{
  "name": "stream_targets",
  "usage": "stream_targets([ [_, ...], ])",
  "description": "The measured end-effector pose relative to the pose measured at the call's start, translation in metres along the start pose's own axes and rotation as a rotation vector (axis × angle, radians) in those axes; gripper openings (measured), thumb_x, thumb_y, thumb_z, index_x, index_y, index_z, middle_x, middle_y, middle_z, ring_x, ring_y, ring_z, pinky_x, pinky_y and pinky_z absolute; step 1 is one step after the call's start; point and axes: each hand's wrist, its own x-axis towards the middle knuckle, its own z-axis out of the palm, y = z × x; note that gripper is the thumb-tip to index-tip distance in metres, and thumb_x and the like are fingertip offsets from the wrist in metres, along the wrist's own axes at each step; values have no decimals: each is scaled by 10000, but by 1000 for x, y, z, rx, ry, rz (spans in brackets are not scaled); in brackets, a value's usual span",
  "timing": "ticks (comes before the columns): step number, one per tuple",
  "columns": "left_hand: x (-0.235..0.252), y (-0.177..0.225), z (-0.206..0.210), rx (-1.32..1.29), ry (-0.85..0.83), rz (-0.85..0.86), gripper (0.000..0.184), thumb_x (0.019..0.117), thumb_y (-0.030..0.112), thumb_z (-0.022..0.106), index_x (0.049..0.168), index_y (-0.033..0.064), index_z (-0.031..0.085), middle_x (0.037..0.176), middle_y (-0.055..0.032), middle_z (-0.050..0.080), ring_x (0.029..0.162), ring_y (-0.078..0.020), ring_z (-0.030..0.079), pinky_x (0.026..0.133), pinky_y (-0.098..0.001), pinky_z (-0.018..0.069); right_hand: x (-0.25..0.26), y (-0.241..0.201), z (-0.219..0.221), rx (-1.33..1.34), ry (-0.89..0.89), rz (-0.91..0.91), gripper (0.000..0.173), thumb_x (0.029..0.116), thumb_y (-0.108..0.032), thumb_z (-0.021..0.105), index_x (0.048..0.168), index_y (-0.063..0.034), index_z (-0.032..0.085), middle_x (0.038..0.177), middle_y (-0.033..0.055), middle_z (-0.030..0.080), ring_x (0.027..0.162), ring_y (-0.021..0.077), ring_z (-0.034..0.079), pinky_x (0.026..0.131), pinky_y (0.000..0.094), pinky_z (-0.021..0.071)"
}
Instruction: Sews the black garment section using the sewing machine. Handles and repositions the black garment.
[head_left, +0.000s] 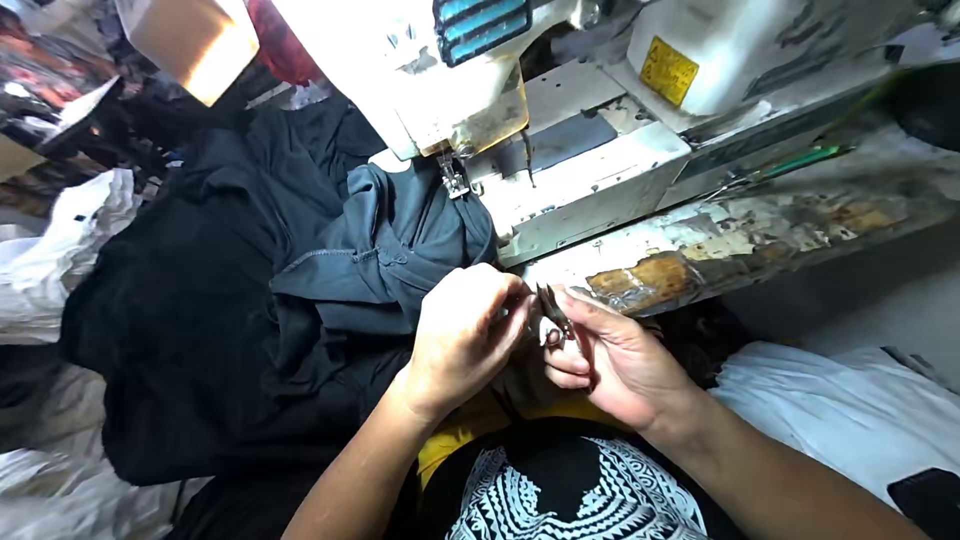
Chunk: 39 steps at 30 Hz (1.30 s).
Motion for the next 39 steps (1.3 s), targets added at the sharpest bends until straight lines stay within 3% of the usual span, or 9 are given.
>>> stream_targets([
  [5, -6, -6, 2, -69, 23, -29, 106, 932, 55, 641, 908, -16, 716, 782, -56, 637, 731, -75, 583, 682, -199, 480, -1, 1, -9, -390, 75, -370, 213, 1051, -116, 499, 998, -119, 706, 804, -18, 654, 508, -34, 450, 445, 102, 364],
  [8, -9, -9, 5, -142, 72, -84, 99, 940, 42, 636, 914, -23, 706, 790, -47, 626, 729, -48, 579, 680, -168, 489, 9, -11, -45, -1190, 188, -809, 133, 1020, -201, 604, 1074, -134, 705, 881, -69, 678, 622, -38, 528, 558, 107, 432],
  [12, -11, -10, 10, -186, 153, -127, 87, 933, 17, 635, 897, -28, 700, 782, -34, 613, 716, -40, 578, 657, -164, 501, 28, -26, -78, -2080, 384, -1048, 345, 975, -361, 599, 1082, -81, 768, 964, 198, 714, 922, 419, 694, 774, 575, 544],
  [16, -26, 10, 23, -291, 108, -174, 150, 968, 52, 612, 912, -42, 715, 803, -68, 663, 766, -62, 623, 728, -199, 530, 34, -36, -38, -1814, -62, -1413, 201, 1000, -218, 657, 1189, -193, 721, 1129, 111, 659, 1148, 236, 580, 1052, 408, 396],
  [22, -7, 41, -2, -413, 241, -210, 136, 982, 86, 611, 913, 10, 700, 829, 2, 671, 764, -3, 626, 702, -172, 539, 75, -33, -9, -1579, -210, -1615, 129, 977, -153, 675, 1008, -125, 798, 968, 97, 695, 1090, 218, 598, 1096, 383, 356],
  [29, 48, -39, -10, 241, 353, -340, 110, 949, 74, 646, 909, 11, 727, 864, -68, 676, 810, -52, 621, 755, -181, 492, 27, -29, -17, -1576, -555, -1625, 218, 1029, -259, 610, 1228, -172, 625, 982, 56, 617, 966, 183, 591, 1002, 338, 439],
  [33, 51, -39, -1, 372, 323, -405, 129, 954, 118, 644, 895, 42, 731, 829, -55, 666, 793, -86, 629, 723, -236, 488, 29, -74, -33, -1572, -138, -1574, 148, 1051, -247, 578, 1047, -111, 636, 996, 72, 644, 1009, 134, 635, 921, 281, 514],
  [35, 52, -40, 2, 425, 310, -417, 144, 957, 133, 640, 900, 37, 732, 819, -66, 664, 791, -123, 640, 718, -280, 493, 54, -96, -15, -1626, 44, -1467, 176, 1001, -132, 634, 990, 3, 746, 980, 182, 717, 1004, 258, 651, 916, 368, 498],
  [39, 55, -42, 2, 439, 320, -456, 149, 946, 145, 655, 878, 39, 734, 783, -49, 659, 745, -98, 625, 695, -266, 479, 106, -110, 25, -1751, -54, -1099, 220, 965, -89, 620, 1108, -83, 788, 1080, 163, 711, 1102, 334, 622, 993, 444, 462],
])
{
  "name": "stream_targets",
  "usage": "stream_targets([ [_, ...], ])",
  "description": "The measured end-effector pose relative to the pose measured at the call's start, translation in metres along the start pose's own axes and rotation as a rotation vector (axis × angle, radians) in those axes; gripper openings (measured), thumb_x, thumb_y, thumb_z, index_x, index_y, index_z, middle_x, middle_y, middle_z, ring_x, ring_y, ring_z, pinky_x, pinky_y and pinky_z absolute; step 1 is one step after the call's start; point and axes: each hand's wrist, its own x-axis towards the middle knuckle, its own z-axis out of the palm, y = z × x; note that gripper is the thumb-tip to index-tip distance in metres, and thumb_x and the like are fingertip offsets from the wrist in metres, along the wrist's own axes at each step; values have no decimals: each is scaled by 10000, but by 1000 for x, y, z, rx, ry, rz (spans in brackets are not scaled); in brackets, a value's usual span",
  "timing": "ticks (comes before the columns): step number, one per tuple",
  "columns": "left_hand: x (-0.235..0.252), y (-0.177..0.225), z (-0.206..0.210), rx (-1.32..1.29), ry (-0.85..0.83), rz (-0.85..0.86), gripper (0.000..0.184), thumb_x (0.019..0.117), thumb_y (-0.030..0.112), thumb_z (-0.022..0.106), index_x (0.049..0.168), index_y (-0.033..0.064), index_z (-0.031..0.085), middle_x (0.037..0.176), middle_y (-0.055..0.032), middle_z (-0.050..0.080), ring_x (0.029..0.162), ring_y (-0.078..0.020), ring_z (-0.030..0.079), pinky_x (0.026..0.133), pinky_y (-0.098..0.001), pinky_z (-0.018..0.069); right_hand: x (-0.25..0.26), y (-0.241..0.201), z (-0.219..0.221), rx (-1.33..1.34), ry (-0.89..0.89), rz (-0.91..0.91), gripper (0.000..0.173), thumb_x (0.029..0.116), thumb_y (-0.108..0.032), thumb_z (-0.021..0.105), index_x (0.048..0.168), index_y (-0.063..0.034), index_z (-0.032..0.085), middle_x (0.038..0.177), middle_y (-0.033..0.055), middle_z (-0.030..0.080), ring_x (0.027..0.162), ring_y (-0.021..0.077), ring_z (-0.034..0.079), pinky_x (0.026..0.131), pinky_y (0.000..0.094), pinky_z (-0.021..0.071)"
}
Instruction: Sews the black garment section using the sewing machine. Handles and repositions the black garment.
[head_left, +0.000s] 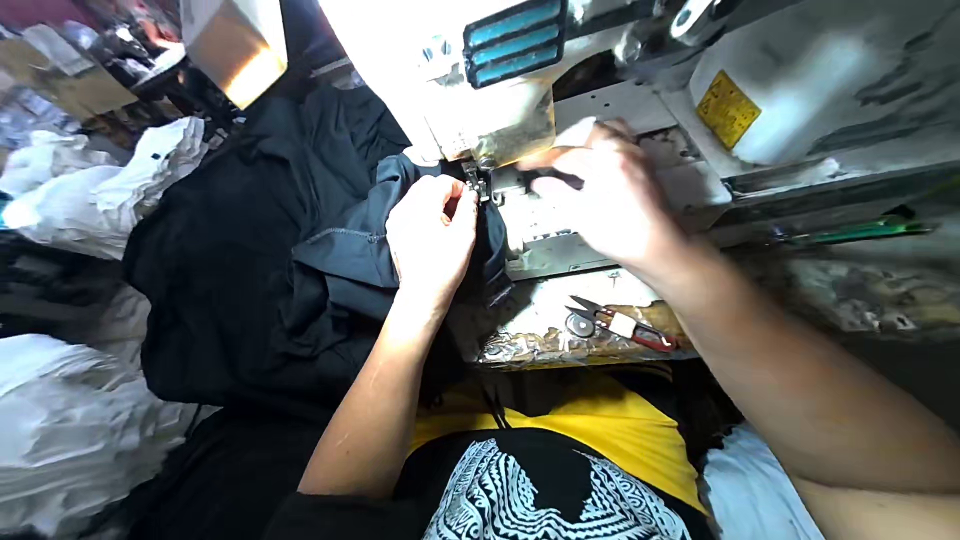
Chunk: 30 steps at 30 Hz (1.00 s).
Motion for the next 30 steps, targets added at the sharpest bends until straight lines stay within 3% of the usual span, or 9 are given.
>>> stream_targets([
  [4, 8, 2, -6, -42, -76, -100, 128, 928, 133, 688, 851, 39, 728, 759, -23, 656, 693, -38, 598, 668, -217, 473, 33, -5, 28, 168, -197, 113, 190, 968, -111, 621, 1029, -14, 772, 1039, 202, 730, 1065, 349, 668, 969, 546, 465],
  [7, 19, -2, -11, -77, -183, -179, 121, 913, 147, 705, 822, 68, 721, 712, 24, 648, 630, -3, 572, 628, -212, 462, 40, -10, 29, 195, -279, 210, 192, 971, -146, 653, 1054, -1, 748, 1098, 208, 714, 1118, 354, 639, 1000, 576, 424],
  [11, 25, -6, -13, -133, -244, -234, 119, 904, 146, 713, 799, 88, 714, 684, 58, 632, 599, 14, 556, 601, -204, 453, 37, -5, 32, 208, -227, 150, 155, 952, -96, 646, 994, -27, 778, 1022, 180, 734, 1046, 320, 668, 946, 545, 461],
  [15, 25, -6, -12, -143, -237, -239, 118, 897, 141, 717, 789, 94, 714, 690, 65, 642, 592, 21, 551, 592, -195, 450, 36, -5, 33, 192, -207, 173, 139, 941, -95, 664, 986, -24, 774, 1033, 184, 733, 1058, 326, 672, 950, 541, 471],
  [30, 28, -5, -12, -156, -239, -292, 129, 882, 130, 729, 754, 125, 713, 655, 96, 631, 581, 43, 561, 578, -176, 460, 36, -4, 33, 194, -234, 117, 181, 958, -63, 615, 985, -67, 794, 1018, 155, 739, 1047, 315, 665, 966, 557, 434],
])
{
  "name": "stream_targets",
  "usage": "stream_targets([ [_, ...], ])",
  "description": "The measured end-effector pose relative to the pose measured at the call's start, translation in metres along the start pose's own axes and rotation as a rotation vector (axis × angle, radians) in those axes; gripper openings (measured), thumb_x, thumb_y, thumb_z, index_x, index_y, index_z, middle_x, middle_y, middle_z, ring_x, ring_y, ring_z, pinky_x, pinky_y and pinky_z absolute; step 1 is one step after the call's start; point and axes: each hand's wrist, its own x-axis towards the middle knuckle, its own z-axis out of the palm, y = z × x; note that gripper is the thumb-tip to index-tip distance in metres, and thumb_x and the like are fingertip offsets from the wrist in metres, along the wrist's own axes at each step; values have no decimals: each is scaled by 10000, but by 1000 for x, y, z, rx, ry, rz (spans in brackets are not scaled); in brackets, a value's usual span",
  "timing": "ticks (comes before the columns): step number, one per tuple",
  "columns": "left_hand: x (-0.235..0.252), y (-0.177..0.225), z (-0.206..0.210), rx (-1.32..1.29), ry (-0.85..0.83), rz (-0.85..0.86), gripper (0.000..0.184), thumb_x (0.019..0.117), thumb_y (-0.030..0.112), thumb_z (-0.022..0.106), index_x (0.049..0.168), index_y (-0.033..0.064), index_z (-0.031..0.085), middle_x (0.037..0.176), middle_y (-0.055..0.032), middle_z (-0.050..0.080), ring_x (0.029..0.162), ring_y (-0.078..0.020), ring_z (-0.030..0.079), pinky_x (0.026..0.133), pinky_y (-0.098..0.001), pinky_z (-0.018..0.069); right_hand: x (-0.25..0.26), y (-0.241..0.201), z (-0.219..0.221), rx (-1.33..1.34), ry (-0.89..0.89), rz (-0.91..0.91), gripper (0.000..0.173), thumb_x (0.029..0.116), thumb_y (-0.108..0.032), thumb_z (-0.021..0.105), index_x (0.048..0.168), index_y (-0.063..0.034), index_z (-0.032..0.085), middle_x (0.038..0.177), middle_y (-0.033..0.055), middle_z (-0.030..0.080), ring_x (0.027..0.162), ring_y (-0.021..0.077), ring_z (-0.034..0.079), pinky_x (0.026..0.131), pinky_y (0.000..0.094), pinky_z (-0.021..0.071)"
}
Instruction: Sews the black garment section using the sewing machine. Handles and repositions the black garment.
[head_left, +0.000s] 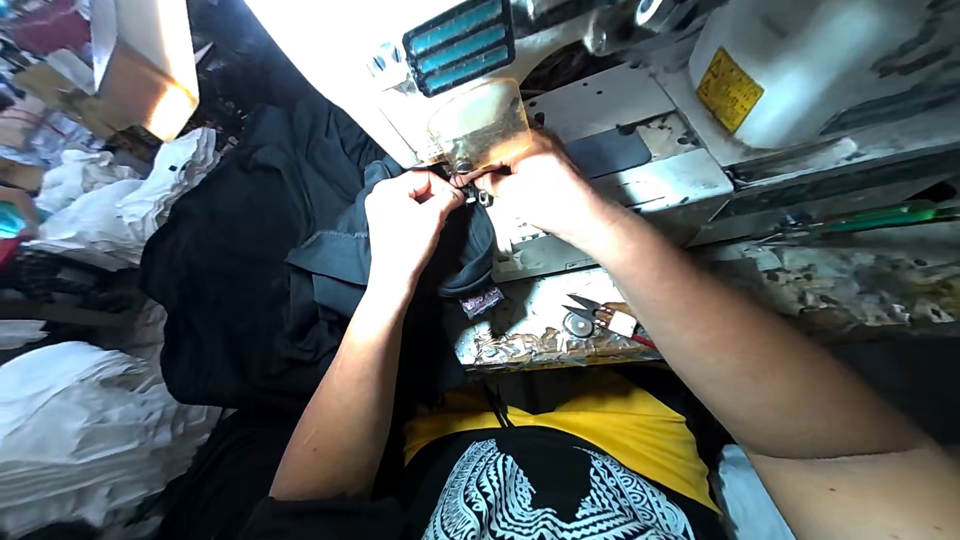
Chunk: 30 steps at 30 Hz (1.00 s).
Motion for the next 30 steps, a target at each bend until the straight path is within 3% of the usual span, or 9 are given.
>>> stream_targets([
  [6, -1, 3, 0, -2, 5, -17, 127, 890, 113, 728, 764, 113, 712, 664, 87, 638, 583, 40, 571, 582, -165, 472, -1, 2, 1, -21, 21, -27, 148, 937, -57, 628, 921, -13, 769, 986, 181, 729, 1017, 333, 670, 921, 543, 470],
  [15, 0, 3, 1, 26, 3, -1, 150, 891, 133, 717, 742, 126, 699, 650, 106, 620, 578, 48, 555, 585, -167, 461, -1, -1, -2, -31, 2, -6, 160, 947, -55, 612, 935, 12, 757, 1017, 198, 722, 1053, 352, 660, 941, 544, 461],
  [19, -1, 3, 1, 9, 7, -6, 146, 896, 117, 715, 750, 123, 704, 662, 105, 630, 584, 53, 562, 589, -156, 470, -1, -1, -1, -23, -6, -1, 152, 948, -87, 640, 968, -21, 776, 1041, 181, 728, 1072, 341, 661, 964, 543, 457],
  [24, -2, 4, 2, -3, 21, -12, 115, 898, 112, 715, 782, 113, 719, 667, 98, 634, 566, 49, 546, 573, -157, 455, -2, -3, -2, -31, 7, -1, 153, 935, -92, 644, 966, -20, 775, 1013, 180, 732, 1031, 336, 671, 921, 533, 468],
  [30, -1, 4, 3, 22, 37, -16, 145, 890, 129, 720, 747, 132, 705, 645, 107, 620, 565, 49, 547, 574, -169, 450, -1, 0, 2, -48, 35, -38, 140, 919, -112, 666, 956, -49, 785, 1000, 165, 741, 1027, 326, 678, 918, 520, 475],
])
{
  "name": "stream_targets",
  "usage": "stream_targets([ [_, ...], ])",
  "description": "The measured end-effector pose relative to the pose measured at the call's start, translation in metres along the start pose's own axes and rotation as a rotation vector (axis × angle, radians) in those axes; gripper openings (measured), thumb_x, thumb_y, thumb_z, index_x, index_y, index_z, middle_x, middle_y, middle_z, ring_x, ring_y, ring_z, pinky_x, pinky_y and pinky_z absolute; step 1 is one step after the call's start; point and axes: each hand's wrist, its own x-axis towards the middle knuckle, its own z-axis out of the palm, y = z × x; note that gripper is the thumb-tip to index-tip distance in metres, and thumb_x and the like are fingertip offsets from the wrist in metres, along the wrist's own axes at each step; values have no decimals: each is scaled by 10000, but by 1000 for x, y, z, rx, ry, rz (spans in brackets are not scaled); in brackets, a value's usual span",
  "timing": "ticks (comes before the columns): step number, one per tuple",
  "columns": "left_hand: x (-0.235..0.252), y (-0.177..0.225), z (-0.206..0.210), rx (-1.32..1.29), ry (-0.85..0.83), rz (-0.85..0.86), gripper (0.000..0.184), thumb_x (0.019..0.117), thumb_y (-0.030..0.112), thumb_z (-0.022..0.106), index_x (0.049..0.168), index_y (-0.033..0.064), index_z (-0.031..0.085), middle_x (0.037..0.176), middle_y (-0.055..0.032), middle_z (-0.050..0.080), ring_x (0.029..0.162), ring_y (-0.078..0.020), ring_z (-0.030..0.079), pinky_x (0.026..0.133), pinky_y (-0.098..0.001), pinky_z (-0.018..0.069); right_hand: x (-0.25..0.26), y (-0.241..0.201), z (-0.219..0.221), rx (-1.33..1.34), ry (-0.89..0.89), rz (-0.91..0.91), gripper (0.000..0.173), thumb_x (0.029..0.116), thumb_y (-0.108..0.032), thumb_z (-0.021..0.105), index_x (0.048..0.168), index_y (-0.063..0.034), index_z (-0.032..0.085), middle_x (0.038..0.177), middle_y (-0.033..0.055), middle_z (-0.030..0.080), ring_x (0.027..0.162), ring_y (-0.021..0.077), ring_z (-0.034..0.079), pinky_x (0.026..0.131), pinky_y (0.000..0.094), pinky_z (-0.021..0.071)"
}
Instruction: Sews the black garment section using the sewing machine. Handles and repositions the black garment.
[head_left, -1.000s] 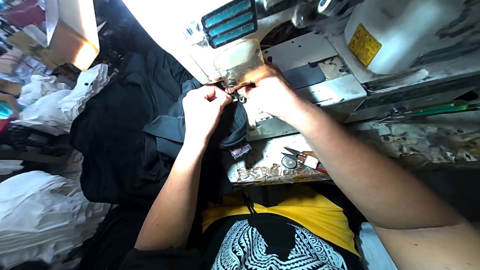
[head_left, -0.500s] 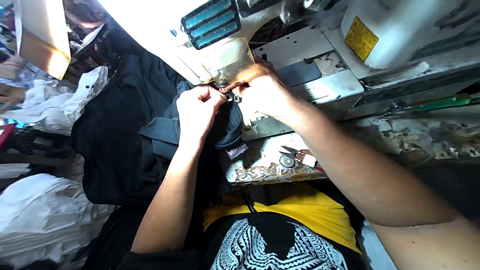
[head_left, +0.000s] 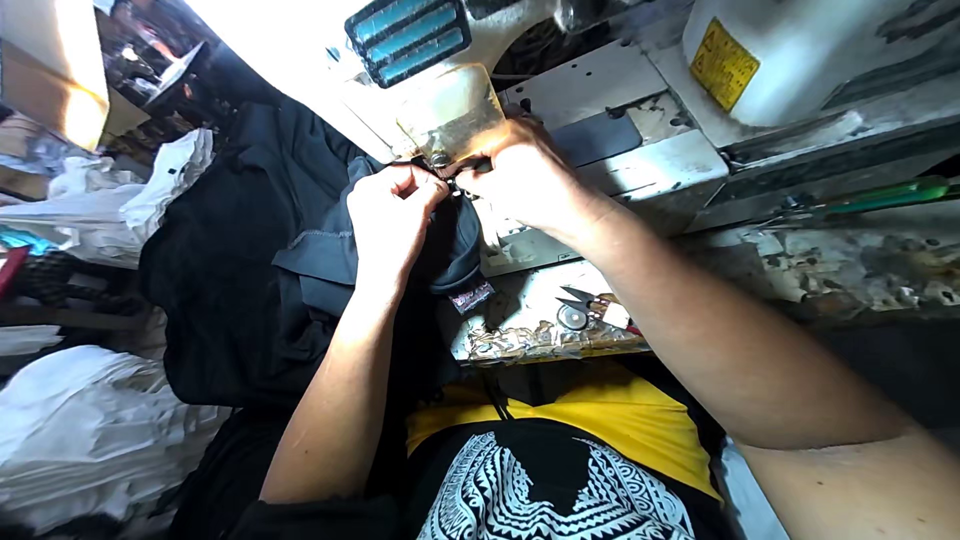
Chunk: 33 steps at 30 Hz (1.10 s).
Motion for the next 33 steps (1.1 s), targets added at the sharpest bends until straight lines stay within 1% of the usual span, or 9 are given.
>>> stream_targets([
  [5, 3, 3, -1, -23, -31, -41, 194, 887, 109, 721, 699, 142, 686, 612, 116, 600, 539, 50, 526, 549, -168, 434, -1, -1, 0, 13, 34, -11, 129, 918, -123, 666, 914, -47, 770, 943, 146, 736, 967, 273, 682, 877, 460, 478],
  [9, 4, 3, -2, -33, -49, -57, 189, 882, 102, 722, 701, 139, 685, 605, 118, 594, 528, 52, 520, 540, -160, 433, -1, -5, -2, 20, 22, 30, 186, 902, -122, 693, 1041, -16, 759, 1040, 190, 731, 1046, 319, 676, 933, 504, 475],
  [14, 5, 1, -1, -55, -50, -33, 182, 890, 102, 713, 712, 128, 683, 620, 109, 601, 540, 49, 528, 542, -158, 440, 3, -2, 0, -34, -37, 40, 158, 930, -164, 683, 975, -41, 771, 1034, 169, 731, 1070, 325, 664, 951, 519, 464],
  [20, 5, -2, 0, -46, -42, -22, 182, 874, 135, 727, 698, 142, 681, 615, 112, 594, 548, 42, 532, 555, -184, 440, 5, -3, 0, -80, -56, 54, 242, 967, -216, 658, 1049, -8, 750, 1105, 197, 716, 1140, 349, 638, 986, 543, 439],
  [24, 8, -7, -7, -117, -152, 11, 116, 906, 141, 719, 793, 113, 716, 679, 100, 634, 601, 41, 565, 603, -175, 472, 4, -5, 2, -100, -33, 55, 289, 980, -238, 638, 1077, 19, 727, 1130, 229, 701, 1149, 387, 628, 986, 577, 429],
  [26, 9, -7, -18, -254, -258, -15, 71, 921, 79, 708, 851, 81, 723, 733, 82, 673, 642, 29, 609, 645, -159, 515, 2, -3, 6, -128, 28, 32, 333, 989, -251, 617, 1147, 27, 710, 1179, 239, 689, 1178, 393, 626, 1012, 573, 440],
  [28, 9, -10, -26, -396, -317, -54, 91, 916, -17, 666, 892, 58, 713, 782, 60, 702, 686, 2, 650, 678, -169, 552, 0, -4, 5, -68, 115, 52, 275, 971, -191, 636, 1119, 22, 727, 1130, 219, 711, 1137, 337, 655, 1003, 509, 466],
  [30, 6, -12, -28, -502, -309, -82, 119, 913, -74, 643, 953, 20, 703, 820, 29, 716, 727, -27, 682, 713, -192, 580, -2, -8, -1, 43, 169, 140, 237, 973, -138, 639, 1115, 32, 722, 1101, 198, 716, 1098, 257, 661, 991, 434, 479],
  [33, 3, -15, -26, -581, -243, -81, 122, 906, -90, 653, 988, -8, 692, 855, 1, 722, 757, -49, 706, 741, -216, 603, -3, -6, -8, 205, 277, 202, 221, 994, -139, 624, 1152, 8, 675, 1065, 66, 689, 1017, 36, 632, 946, 261, 505],
])
